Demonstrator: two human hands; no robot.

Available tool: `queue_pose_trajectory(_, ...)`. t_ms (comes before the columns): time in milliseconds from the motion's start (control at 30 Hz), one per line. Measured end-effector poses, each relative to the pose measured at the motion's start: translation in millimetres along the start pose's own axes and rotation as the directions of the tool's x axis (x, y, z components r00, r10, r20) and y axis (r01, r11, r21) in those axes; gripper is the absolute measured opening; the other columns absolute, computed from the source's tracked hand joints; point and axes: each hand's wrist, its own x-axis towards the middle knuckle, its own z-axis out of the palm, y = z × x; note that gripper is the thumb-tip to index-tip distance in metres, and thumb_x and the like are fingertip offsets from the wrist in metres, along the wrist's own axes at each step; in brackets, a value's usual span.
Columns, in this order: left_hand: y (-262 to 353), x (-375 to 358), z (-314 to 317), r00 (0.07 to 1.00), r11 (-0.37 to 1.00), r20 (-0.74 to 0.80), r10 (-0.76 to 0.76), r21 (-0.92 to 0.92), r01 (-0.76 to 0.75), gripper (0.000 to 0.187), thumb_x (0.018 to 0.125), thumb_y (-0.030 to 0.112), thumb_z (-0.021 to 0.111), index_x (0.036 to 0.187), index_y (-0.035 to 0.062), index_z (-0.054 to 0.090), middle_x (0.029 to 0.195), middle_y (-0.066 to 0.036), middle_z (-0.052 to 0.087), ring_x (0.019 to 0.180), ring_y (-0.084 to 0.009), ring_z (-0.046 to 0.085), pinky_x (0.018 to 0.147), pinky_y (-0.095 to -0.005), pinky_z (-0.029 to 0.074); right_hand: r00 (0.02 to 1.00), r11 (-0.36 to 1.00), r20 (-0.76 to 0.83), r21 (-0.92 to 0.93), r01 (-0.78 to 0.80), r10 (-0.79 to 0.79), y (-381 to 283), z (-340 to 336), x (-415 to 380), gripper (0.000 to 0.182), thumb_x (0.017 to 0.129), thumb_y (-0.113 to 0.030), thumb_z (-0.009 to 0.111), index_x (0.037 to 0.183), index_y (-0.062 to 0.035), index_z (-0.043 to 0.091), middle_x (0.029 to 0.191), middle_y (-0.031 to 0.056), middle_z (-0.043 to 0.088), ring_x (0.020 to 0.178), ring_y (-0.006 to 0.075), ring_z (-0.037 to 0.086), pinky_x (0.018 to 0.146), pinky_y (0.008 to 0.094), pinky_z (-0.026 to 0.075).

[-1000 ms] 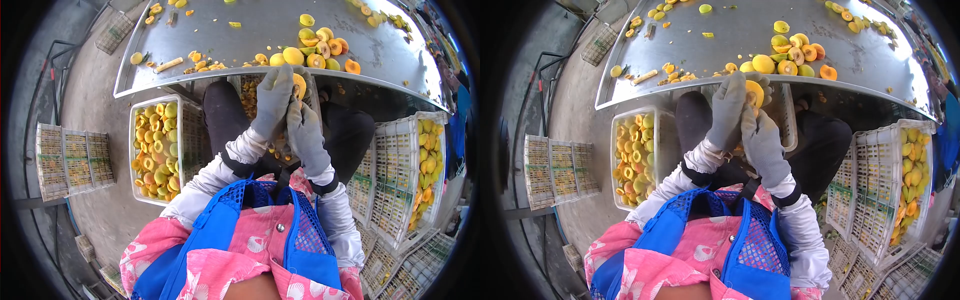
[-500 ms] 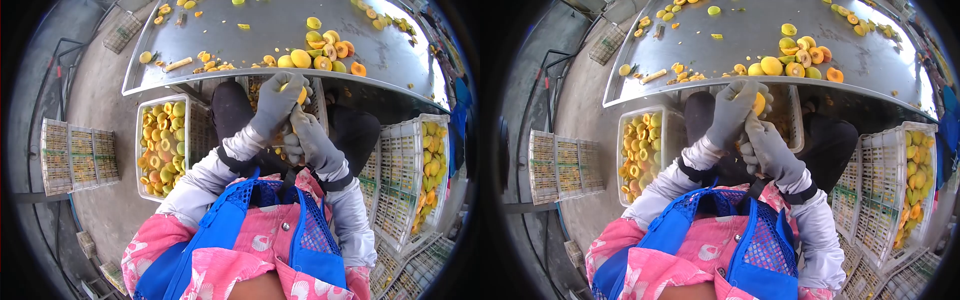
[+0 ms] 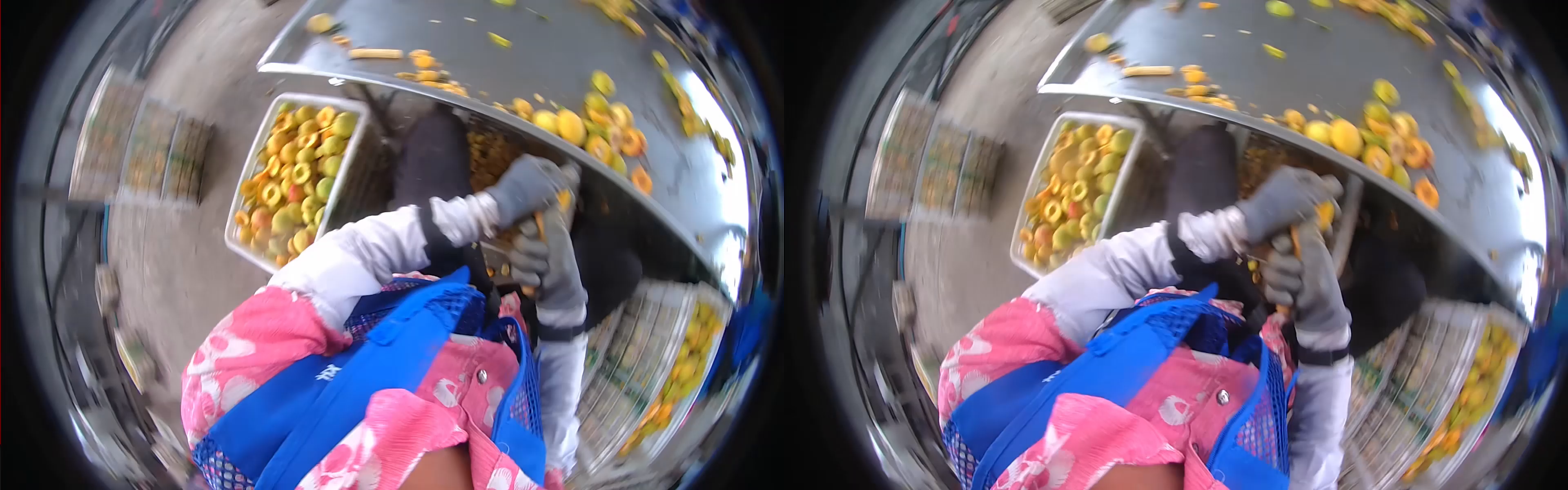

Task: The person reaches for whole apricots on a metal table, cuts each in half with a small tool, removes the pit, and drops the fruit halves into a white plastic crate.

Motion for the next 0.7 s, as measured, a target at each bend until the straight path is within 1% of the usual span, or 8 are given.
queue_pose_trajectory(33, 3.8, -5.1, 3.3, 0.978, 0.968, -0.066, 0.2, 0.169, -0.186, 0.028, 0.092, 0.027, 0.061, 0.09, 0.0007, 0.071, 0.074, -0.007, 0.068, 0.07, -0.0154, 0.064, 0.067, -0.0303, 0.053, 0.997, 0.998, 0.07, 0.051, -0.025, 0.022, 0.9, -13.3, 3.8, 0.048, 0.097, -0.063, 0.037, 0.083, -0.0167, 0.045, 0.055, -0.0099, 0.025, 0.039, 0.003, 0.019, 0.034, 0.0201, 0.017)
queue_pose_trajectory(67, 38.6, -22.4, 3.0, 0.997, 0.997, -0.068, -0.021, 0.071, 0.026, 0.026, 0.091, 0.025, 0.064, 0.094, 0.0001, 0.071, 0.077, -0.007, 0.069, 0.075, -0.0137, 0.063, 0.073, -0.0288, 0.052, 0.972, 0.993, 0.232, 0.095, -0.064, 0.04, -0.4, -22.4, 6.5, 0.048, 0.098, -0.062, 0.035, 0.083, -0.0167, 0.044, 0.054, -0.0095, 0.025, 0.038, 0.0032, 0.019, 0.033, 0.0201, 0.017)
queue_pose_trajectory(133, 39.0, -19.9, -3.1, 0.995, 0.989, 0.09, 0.033, -0.15, -0.019, 0.032, 0.087, 0.029, 0.068, 0.087, -0.0037, 0.07, 0.075, -0.007, 0.069, 0.071, -0.0114, 0.061, 0.069, -0.0271, 0.051, 0.913, 0.983, 0.398, 0.11, -0.147, 0.092, 1.1, -21.3, 13.2, 0.048, 0.099, -0.061, 0.032, 0.083, -0.0166, 0.044, 0.053, -0.0091, 0.025, 0.036, 0.0034, 0.018, 0.032, 0.0201, 0.017)
queue_pose_trajectory(233, 37.7, -18.6, -1.4, 0.997, 0.938, -0.076, -0.034, -0.345, 0.006, 0.03, 0.09, 0.027, 0.065, 0.075, 0.0008, 0.067, 0.07, -0.005, 0.066, 0.065, -0.0108, 0.06, 0.066, -0.0252, 0.049, 0.981, 0.982, 0.196, 0.185, -0.029, -0.008, -0.3, -8.7, 18.1, 0.049, 0.099, -0.06, 0.028, 0.083, -0.0165, 0.042, 0.051, -0.0075, 0.028, 0.033, 0.0036, 0.02, 0.028, 0.0197, 0.019)
queue_pose_trajectory(300, 33.2, -18.6, -11.1, 0.988, 0.995, -0.148, -0.044, -0.096, 0.03, 0.033, 0.089, 0.029, 0.066, 0.076, -0.0011, 0.067, 0.07, -0.006, 0.066, 0.065, -0.0115, 0.06, 0.066, -0.0251, 0.049, 0.995, 0.995, 0.092, 0.083, -0.051, 0.043, -3.1, -3.9, 18.5, 0.048, 0.1, -0.059, 0.027, 0.082, -0.0166, 0.041, 0.051, -0.0075, 0.027, 0.033, 0.0036, 0.02, 0.028, 0.0191, 0.019)
queue_pose_trajectory(433, 30.2, -15.7, -20.9, 0.998, 0.998, 0.017, 0.059, -0.032, -0.058, 0.035, 0.088, 0.033, 0.066, 0.076, -0.0002, 0.067, 0.068, -0.005, 0.065, 0.063, -0.011, 0.055, 0.064, -0.0276, 0.047, 0.932, 0.984, 0.359, 0.148, -0.104, 0.045, -0.8, -13.3, 33.4, 0.051, 0.099, -0.062, 0.024, 0.084, -0.0162, 0.041, 0.051, -0.0074, 0.027, 0.034, 0.0042, 0.018, 0.029, 0.0214, 0.017)
queue_pose_trajectory(533, 22.8, -17.1, -23.4, 0.976, 0.987, -0.215, 0.04, -0.146, -0.072, 0.036, 0.089, 0.032, 0.065, 0.075, -0.0007, 0.067, 0.067, -0.006, 0.065, 0.064, -0.0116, 0.058, 0.064, -0.0292, 0.049, 0.993, 0.995, 0.095, 0.073, -0.074, 0.067, -5.3, -6.9, 39.7, 0.052, 0.099, -0.063, 0.023, 0.084, -0.0159, 0.042, 0.051, -0.0062, 0.028, 0.034, 0.0053, 0.02, 0.029, 0.0224, 0.019)
queue_pose_trajectory(700, 26.0, -21.6, -43.8, 0.99, 0.982, -0.072, 0.125, -0.136, -0.134, 0.032, 0.085, 0.031, 0.067, 0.076, 0.0005, 0.069, 0.069, -0.006, 0.067, 0.066, -0.0124, 0.061, 0.065, -0.0289, 0.05, 0.965, 0.99, 0.227, 0.022, -0.143, 0.134, -4.6, -12.1, 48.3, 0.053, 0.098, -0.063, 0.023, 0.085, -0.0152, 0.041, 0.052, -0.005, 0.029, 0.034, 0.0068, 0.022, 0.028, 0.0237, 0.02)
